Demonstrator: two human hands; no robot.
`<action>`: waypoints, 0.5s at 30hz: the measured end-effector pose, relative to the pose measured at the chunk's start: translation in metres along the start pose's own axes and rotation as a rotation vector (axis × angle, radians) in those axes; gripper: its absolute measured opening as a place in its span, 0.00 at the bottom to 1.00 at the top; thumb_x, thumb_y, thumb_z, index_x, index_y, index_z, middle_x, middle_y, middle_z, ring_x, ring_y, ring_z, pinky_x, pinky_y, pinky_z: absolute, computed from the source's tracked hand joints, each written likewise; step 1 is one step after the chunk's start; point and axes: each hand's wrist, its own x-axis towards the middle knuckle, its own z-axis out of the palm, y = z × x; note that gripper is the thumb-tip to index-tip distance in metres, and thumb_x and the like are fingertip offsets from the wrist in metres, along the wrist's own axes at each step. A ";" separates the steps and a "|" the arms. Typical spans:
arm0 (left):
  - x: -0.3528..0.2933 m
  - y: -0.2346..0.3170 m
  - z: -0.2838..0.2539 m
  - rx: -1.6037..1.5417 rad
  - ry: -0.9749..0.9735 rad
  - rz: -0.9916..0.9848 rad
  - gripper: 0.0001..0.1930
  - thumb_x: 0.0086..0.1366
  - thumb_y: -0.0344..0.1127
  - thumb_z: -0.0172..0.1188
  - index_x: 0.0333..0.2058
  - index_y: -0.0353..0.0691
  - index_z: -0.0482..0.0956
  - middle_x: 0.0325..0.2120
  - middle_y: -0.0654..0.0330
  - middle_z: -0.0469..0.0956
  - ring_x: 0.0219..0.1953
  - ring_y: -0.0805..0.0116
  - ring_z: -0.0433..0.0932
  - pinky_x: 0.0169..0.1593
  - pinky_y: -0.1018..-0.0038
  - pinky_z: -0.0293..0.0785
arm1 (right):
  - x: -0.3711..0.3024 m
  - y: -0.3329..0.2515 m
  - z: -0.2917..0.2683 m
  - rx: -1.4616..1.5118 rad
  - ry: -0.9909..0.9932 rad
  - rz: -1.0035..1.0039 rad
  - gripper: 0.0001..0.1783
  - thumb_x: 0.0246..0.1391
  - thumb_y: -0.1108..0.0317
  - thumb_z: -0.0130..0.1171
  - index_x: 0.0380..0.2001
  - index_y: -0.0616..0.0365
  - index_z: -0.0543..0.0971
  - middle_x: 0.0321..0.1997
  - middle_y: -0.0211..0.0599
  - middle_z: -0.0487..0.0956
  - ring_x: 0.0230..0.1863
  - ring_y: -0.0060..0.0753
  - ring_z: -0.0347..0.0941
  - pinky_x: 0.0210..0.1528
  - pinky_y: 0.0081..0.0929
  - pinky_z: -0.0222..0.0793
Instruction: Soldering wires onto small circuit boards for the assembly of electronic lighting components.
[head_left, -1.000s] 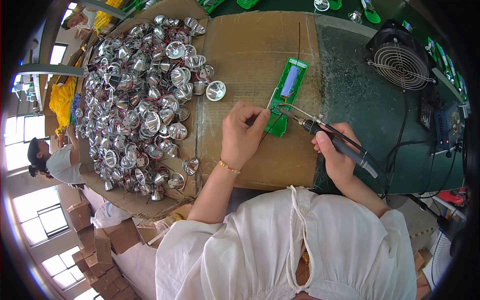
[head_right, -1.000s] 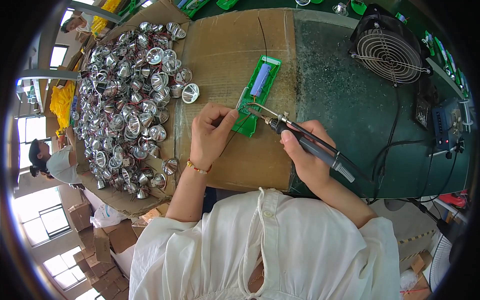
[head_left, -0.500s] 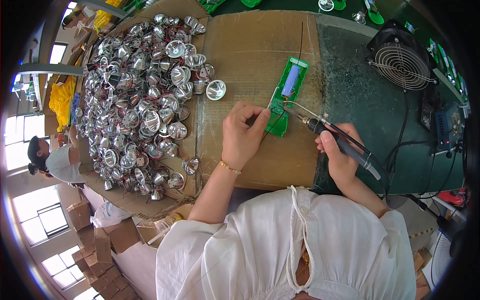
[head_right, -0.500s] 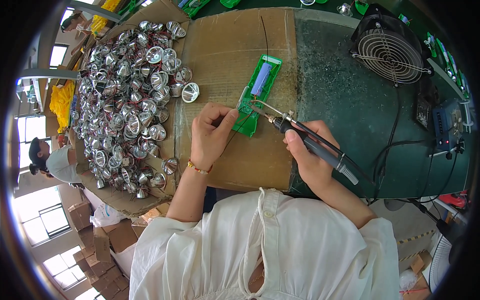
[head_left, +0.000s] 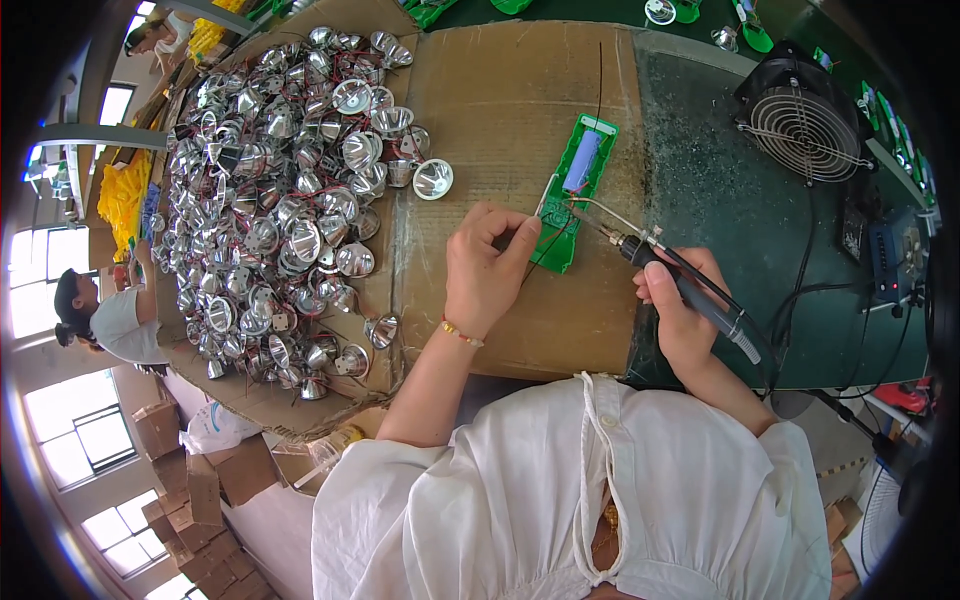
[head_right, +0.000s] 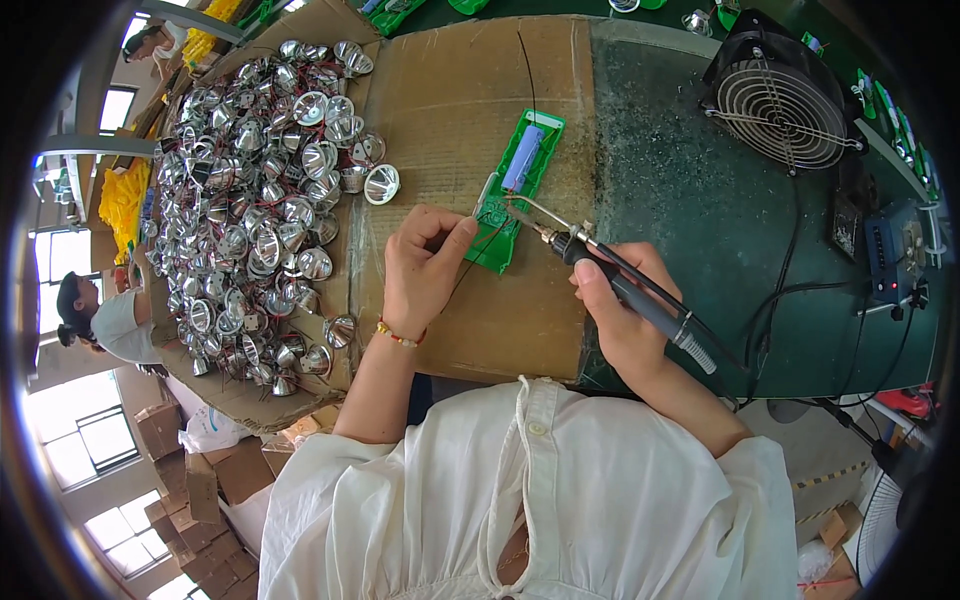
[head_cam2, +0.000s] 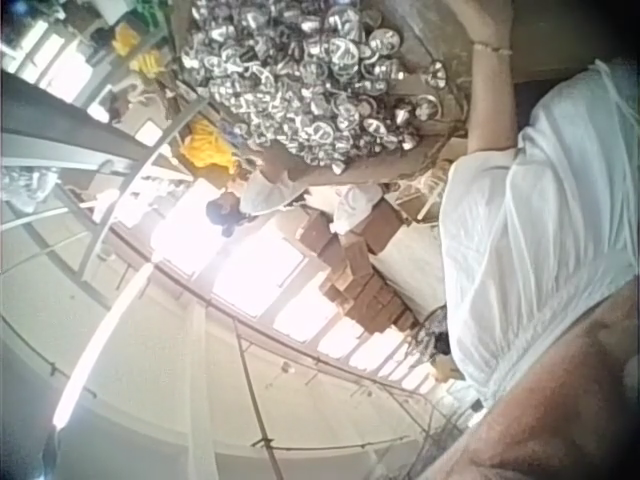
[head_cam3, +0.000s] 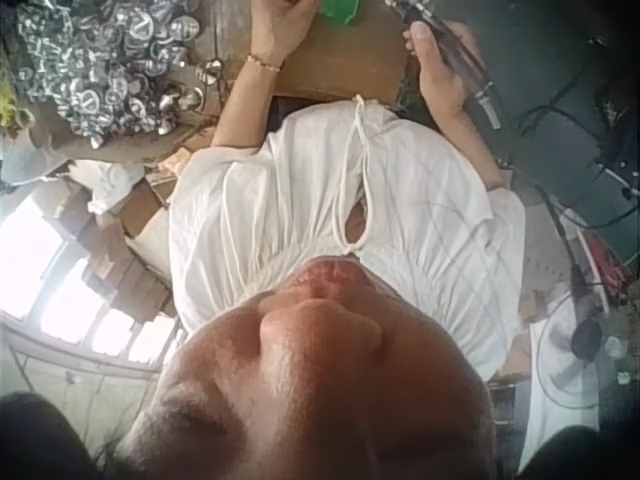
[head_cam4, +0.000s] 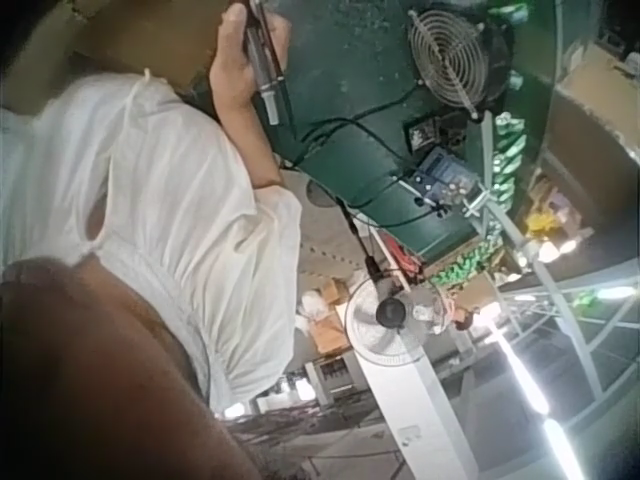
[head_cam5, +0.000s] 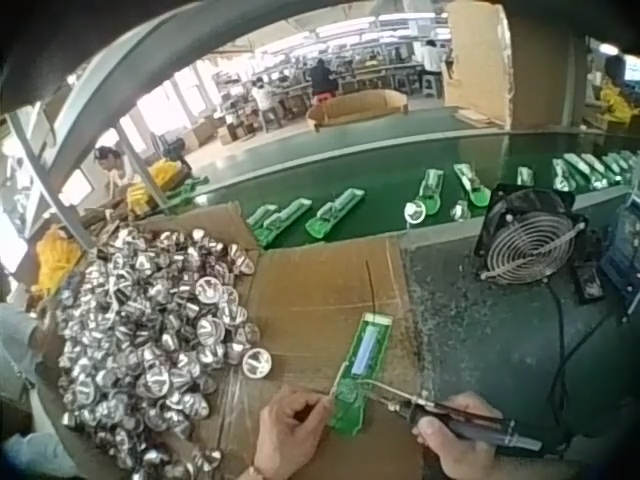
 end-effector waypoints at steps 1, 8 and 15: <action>0.000 -0.001 0.000 -0.006 -0.001 0.005 0.05 0.55 0.30 0.60 0.26 0.34 0.79 0.23 0.57 0.74 0.23 0.70 0.73 0.28 0.77 0.69 | 0.000 -0.001 0.000 0.000 -0.001 0.000 0.10 0.51 0.70 0.59 0.31 0.66 0.71 0.23 0.38 0.77 0.22 0.19 0.72 0.25 0.16 0.68; 0.000 0.001 0.000 0.009 0.004 0.004 0.05 0.55 0.29 0.60 0.25 0.33 0.79 0.23 0.57 0.74 0.22 0.70 0.73 0.28 0.76 0.69 | -0.001 -0.005 -0.002 0.017 0.000 0.040 0.10 0.51 0.70 0.59 0.31 0.67 0.71 0.23 0.38 0.77 0.23 0.19 0.72 0.25 0.16 0.68; 0.001 0.007 0.002 0.092 0.018 0.007 0.05 0.55 0.29 0.60 0.25 0.33 0.78 0.23 0.57 0.74 0.21 0.71 0.73 0.27 0.77 0.69 | -0.001 -0.005 -0.005 0.032 0.003 0.054 0.10 0.51 0.71 0.59 0.31 0.66 0.71 0.23 0.38 0.77 0.23 0.20 0.72 0.26 0.16 0.68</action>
